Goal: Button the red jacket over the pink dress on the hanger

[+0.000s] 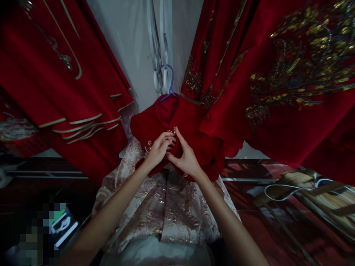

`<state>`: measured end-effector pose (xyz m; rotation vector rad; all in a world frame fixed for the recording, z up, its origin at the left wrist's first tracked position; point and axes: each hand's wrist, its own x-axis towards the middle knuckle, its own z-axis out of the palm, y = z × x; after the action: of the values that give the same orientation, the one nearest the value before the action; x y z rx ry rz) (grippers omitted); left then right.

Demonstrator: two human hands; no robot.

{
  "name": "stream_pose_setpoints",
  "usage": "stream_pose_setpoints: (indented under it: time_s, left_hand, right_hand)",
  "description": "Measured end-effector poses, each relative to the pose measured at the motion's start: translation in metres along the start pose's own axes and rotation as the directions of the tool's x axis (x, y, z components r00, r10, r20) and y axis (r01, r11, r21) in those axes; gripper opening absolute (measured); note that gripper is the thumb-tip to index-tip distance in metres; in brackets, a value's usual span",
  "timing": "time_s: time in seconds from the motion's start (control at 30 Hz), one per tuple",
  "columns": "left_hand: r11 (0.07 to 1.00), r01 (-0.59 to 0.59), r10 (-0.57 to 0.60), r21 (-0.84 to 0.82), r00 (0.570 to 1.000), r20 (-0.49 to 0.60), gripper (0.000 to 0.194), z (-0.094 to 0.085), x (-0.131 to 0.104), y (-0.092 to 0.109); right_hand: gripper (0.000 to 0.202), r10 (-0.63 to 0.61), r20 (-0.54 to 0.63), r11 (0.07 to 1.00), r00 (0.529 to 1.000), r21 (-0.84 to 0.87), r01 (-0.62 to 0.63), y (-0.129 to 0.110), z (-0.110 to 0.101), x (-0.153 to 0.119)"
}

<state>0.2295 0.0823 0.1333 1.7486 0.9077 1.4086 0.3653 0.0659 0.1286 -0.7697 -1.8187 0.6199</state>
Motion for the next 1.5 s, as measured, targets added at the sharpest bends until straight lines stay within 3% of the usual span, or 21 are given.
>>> stream_pose_setpoints:
  time_s: [0.1, 0.17, 0.27, 0.37, 0.47, 0.53, 0.63, 0.7, 0.83, 0.93, 1.03, 1.13, 1.3, 1.5]
  left_hand:
    - [0.991, 0.066, -0.066, -0.116, 0.998, -0.002, 0.024, 0.009, -0.001, -0.005]
    - [0.981, 0.117, -0.12, -0.157, 0.993, -0.007, 0.025, 0.011, 0.002, -0.005]
    - [0.959, 0.231, -0.237, -0.165, 0.971, -0.021, 0.026, 0.01, 0.009, -0.006]
    - [0.957, 0.279, -0.284, -0.084, 0.958, -0.051, 0.026, 0.002, 0.016, -0.008]
    - [0.983, 0.175, -0.177, 0.059, 0.984, 0.023, 0.03, 0.0, 0.02, -0.011]
    - [0.983, 0.084, -0.099, 0.162, 0.992, 0.083, 0.029, 0.004, 0.021, -0.015]
    - [0.971, -0.013, -0.011, 0.238, 0.995, 0.1, 0.03, 0.017, 0.017, -0.024]
    - [0.966, -0.062, 0.039, 0.252, 0.995, 0.096, 0.039, 0.021, 0.011, -0.031]
    - [0.965, 0.053, -0.064, 0.258, 0.997, 0.034, 0.028, 0.005, -0.004, -0.039]
    - [0.978, 0.152, -0.136, 0.141, 0.984, -0.117, 0.022, -0.028, -0.008, -0.037]
    - [0.982, 0.18, -0.156, 0.052, 0.938, -0.31, 0.025, -0.063, -0.01, -0.033]
    - [0.972, 0.235, -0.209, 0.018, 0.895, -0.395, 0.029, -0.085, -0.013, -0.036]
    - [0.942, 0.325, -0.335, -0.083, 0.892, -0.303, 0.034, -0.088, -0.016, -0.05]
    - [0.948, 0.301, -0.317, -0.102, 0.906, -0.279, 0.03, -0.08, -0.015, -0.052]
  right_hand:
    - [0.106, -0.032, 0.086, 0.994, 0.996, -0.104, 0.041, 0.002, -0.001, -0.005]
    - [0.105, -0.029, 0.125, 0.987, 0.992, -0.154, 0.048, 0.004, -0.006, -0.004]
    - [0.084, 0.072, 0.137, 0.969, 0.988, -0.244, -0.037, 0.003, -0.029, -0.001]
    - [0.055, 0.185, 0.047, 0.923, 0.982, -0.353, -0.157, -0.008, -0.066, 0.0]
    - [0.03, 0.206, 0.011, 0.927, 0.978, -0.322, -0.192, -0.027, -0.097, -0.003]
    - [0.024, 0.193, 0.06, 0.961, 0.979, -0.212, -0.176, -0.04, -0.102, -0.005]
    - [0.026, 0.166, 0.22, 0.985, 0.961, -0.079, -0.152, -0.055, -0.09, -0.008]
    - [0.025, 0.169, 0.357, 0.985, 0.919, -0.041, -0.165, -0.059, -0.077, -0.008]
    - [0.021, 0.185, 0.476, 0.981, 0.859, -0.036, -0.191, -0.054, -0.059, -0.007]
    - [0.022, 0.195, 0.475, 0.98, 0.858, -0.054, -0.192, -0.047, -0.054, -0.005]
    - [0.021, 0.187, 0.463, 0.982, 0.867, -0.067, -0.176, -0.04, -0.049, -0.003]
    - [0.022, 0.202, 0.401, 0.979, 0.894, -0.069, -0.19, -0.029, -0.039, -0.002]
    - [0.029, 0.183, 0.306, 0.979, 0.934, 0.032, -0.202, -0.006, -0.013, 0.003]
    - [0.025, 0.143, 0.121, 0.99, 0.982, -0.024, -0.141, 0.015, 0.022, 0.017]
